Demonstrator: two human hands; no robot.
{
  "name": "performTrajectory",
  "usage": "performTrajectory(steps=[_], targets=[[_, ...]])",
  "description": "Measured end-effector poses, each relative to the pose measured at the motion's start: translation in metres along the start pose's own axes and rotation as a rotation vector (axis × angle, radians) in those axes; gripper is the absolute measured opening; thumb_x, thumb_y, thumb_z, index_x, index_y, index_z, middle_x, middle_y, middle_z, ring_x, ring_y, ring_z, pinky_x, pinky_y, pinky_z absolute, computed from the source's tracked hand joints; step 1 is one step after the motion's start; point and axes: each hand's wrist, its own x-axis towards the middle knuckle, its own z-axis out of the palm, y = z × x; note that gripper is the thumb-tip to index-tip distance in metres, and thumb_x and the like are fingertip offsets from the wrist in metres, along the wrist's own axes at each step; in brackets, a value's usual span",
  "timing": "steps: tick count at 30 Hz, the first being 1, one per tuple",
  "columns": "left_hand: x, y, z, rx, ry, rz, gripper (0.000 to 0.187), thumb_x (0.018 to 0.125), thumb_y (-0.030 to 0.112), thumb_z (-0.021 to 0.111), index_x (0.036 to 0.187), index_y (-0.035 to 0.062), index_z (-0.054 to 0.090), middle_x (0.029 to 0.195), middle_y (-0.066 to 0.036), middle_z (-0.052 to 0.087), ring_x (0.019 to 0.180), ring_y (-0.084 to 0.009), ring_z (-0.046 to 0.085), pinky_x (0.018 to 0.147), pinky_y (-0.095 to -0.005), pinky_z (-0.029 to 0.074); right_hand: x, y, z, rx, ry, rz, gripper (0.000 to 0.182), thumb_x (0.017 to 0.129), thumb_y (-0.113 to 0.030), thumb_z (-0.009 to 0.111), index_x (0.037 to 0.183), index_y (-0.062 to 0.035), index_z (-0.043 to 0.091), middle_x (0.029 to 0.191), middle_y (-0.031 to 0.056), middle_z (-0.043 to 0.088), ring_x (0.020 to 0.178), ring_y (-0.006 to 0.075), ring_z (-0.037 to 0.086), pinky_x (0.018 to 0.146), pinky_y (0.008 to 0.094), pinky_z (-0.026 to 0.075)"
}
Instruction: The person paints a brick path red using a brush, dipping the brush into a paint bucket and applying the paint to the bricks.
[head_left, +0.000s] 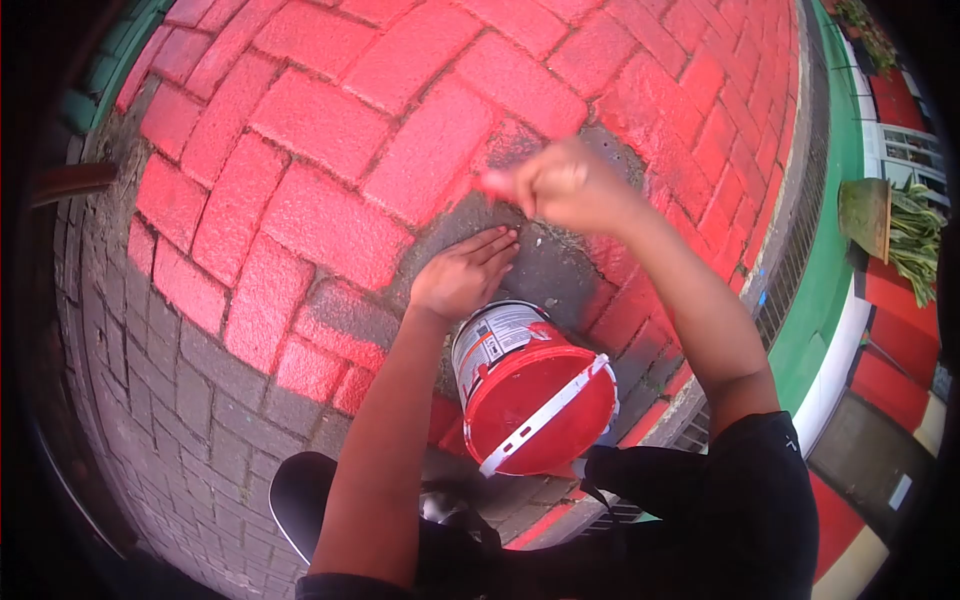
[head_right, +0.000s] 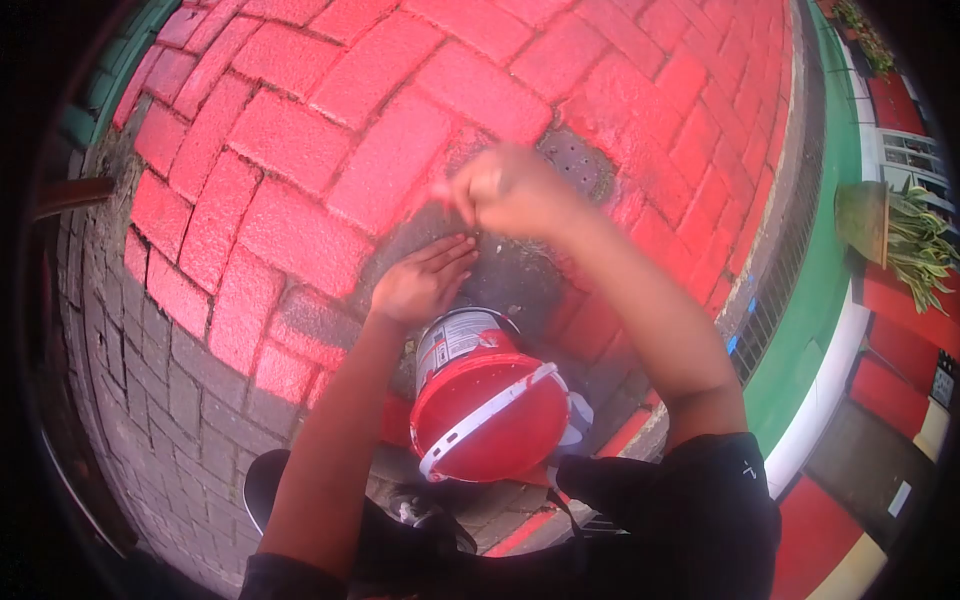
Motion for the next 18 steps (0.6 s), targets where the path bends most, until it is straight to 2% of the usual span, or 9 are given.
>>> performTrajectory(steps=[2, 4, 5, 6, 8, 10, 13, 16, 18], targets=[[-0.001, 0.002, 0.002, 0.013, 0.015, 0.014, 0.03, 0.093, 0.016, 0.066, 0.121, 0.0061, 0.072, 0.132, -0.006, 0.069, 0.129, -0.0212, 0.061, 0.108, -0.0341, 0.05, 0.008, 0.01, -0.022, 0.046, 0.231, 0.146, 0.008, 0.078, -0.013, 0.069, 0.071, -0.017, 0.069, 0.08, 0.0059, 0.072, 0.078, 0.0294, 0.071, 0.07, 0.0417, 0.054], [0.001, 0.003, 0.001, -0.007, 0.011, -0.008, 0.031, 0.093, 0.015, 0.067, 0.122, 0.0069, 0.071, 0.133, -0.006, 0.068, 0.129, -0.0207, 0.06, 0.108, -0.0341, 0.05, -0.001, 0.035, -0.023, -0.003, 0.192, 0.127, 0.009, 0.08, -0.012, 0.067, 0.072, -0.0162, 0.069, 0.079, 0.0056, 0.072, 0.079, 0.0284, 0.072, 0.071, 0.0397, 0.055], [0.001, 0.003, 0.0, -0.004, 0.004, -0.002, 0.031, 0.093, 0.015, 0.067, 0.122, 0.0069, 0.071, 0.133, -0.006, 0.068, 0.129, -0.0207, 0.06, 0.108, -0.0341, 0.05, -0.009, 0.05, -0.015, -0.054, 0.147, 0.101, 0.011, 0.082, -0.011, 0.066, 0.073, -0.0153, 0.07, 0.078, 0.0053, 0.072, 0.08, 0.0273, 0.073, 0.072, 0.0377, 0.055], [0.001, 0.003, 0.0, 0.001, 0.004, -0.007, 0.031, 0.093, 0.015, 0.067, 0.122, 0.0069, 0.072, 0.133, -0.006, 0.068, 0.129, -0.0205, 0.06, 0.108, -0.0341, 0.05, -0.023, 0.077, 0.018, 0.1, 0.253, -0.153, 0.015, 0.086, -0.01, 0.062, 0.072, -0.0119, 0.069, 0.083, 0.0056, 0.074, 0.085, 0.0265, 0.074, 0.078, 0.0343, 0.056], [0.0, 0.003, 0.001, 0.002, 0.006, -0.02, 0.031, 0.093, 0.015, 0.067, 0.122, 0.0069, 0.072, 0.133, -0.006, 0.068, 0.129, -0.0204, 0.06, 0.108, -0.0341, 0.051, -0.065, 0.04, 0.027, -0.01, 0.128, 0.06, 0.02, 0.087, -0.005, 0.06, 0.068, -0.0092, 0.067, 0.091, 0.0049, 0.076, 0.091, 0.0268, 0.075, 0.084, 0.032, 0.056], [-0.001, 0.003, 0.001, -0.014, -0.012, -0.022, 0.031, 0.096, 0.019, 0.064, 0.123, 0.0066, 0.071, 0.135, -0.006, 0.067, 0.131, -0.0202, 0.058, 0.111, -0.0338, 0.048, -0.101, 0.04, 0.036, 0.522, 0.091, 0.048, 0.023, 0.088, -0.007, 0.063, 0.065, -0.0057, 0.064, 0.097, 0.008, 0.078, 0.092, 0.0232, 0.076, 0.088, 0.0314, 0.056], [0.0, 0.004, 0.0, -0.02, -0.015, -0.035, 0.031, 0.095, 0.018, 0.065, 0.123, 0.0069, 0.071, 0.135, -0.006, 0.067, 0.131, -0.0205, 0.058, 0.111, -0.0338, 0.048, -0.121, 0.03, 0.017, 0.246, -0.025, 0.17, 0.026, 0.088, -0.005, 0.066, 0.063, -0.0027, 0.062, 0.103, 0.0104, 0.078, 0.097, 0.02, 0.076, 0.087, 0.0316, 0.056], [0.001, 0.004, 0.0, -0.001, -0.021, -0.028, 0.03, 0.095, 0.018, 0.064, 0.122, 0.0066, 0.072, 0.135, -0.006, 0.067, 0.132, -0.0207, 0.058, 0.111, -0.0338, 0.048, -0.079, 0.044, 0.032, 0.609, 0.527, 0.286, 0.018, 0.086, 0.005, 0.06, 0.07, -0.0024, 0.062, 0.082, 0.0013, 0.073, 0.077, 0.0111, 0.067, 0.066, 0.0292, 0.052], [0.003, 0.004, 0.0, 0.001, -0.022, -0.021, 0.03, 0.095, 0.017, 0.064, 0.122, 0.0066, 0.072, 0.135, -0.006, 0.067, 0.132, -0.0208, 0.058, 0.111, -0.0339, 0.048, -0.046, 0.06, 0.028, 0.574, 0.531, 0.306, 0.019, 0.089, 0.003, 0.063, 0.071, -0.0032, 0.061, 0.083, 0.0024, 0.072, 0.077, 0.0104, 0.065, 0.067, 0.0299, 0.052]])
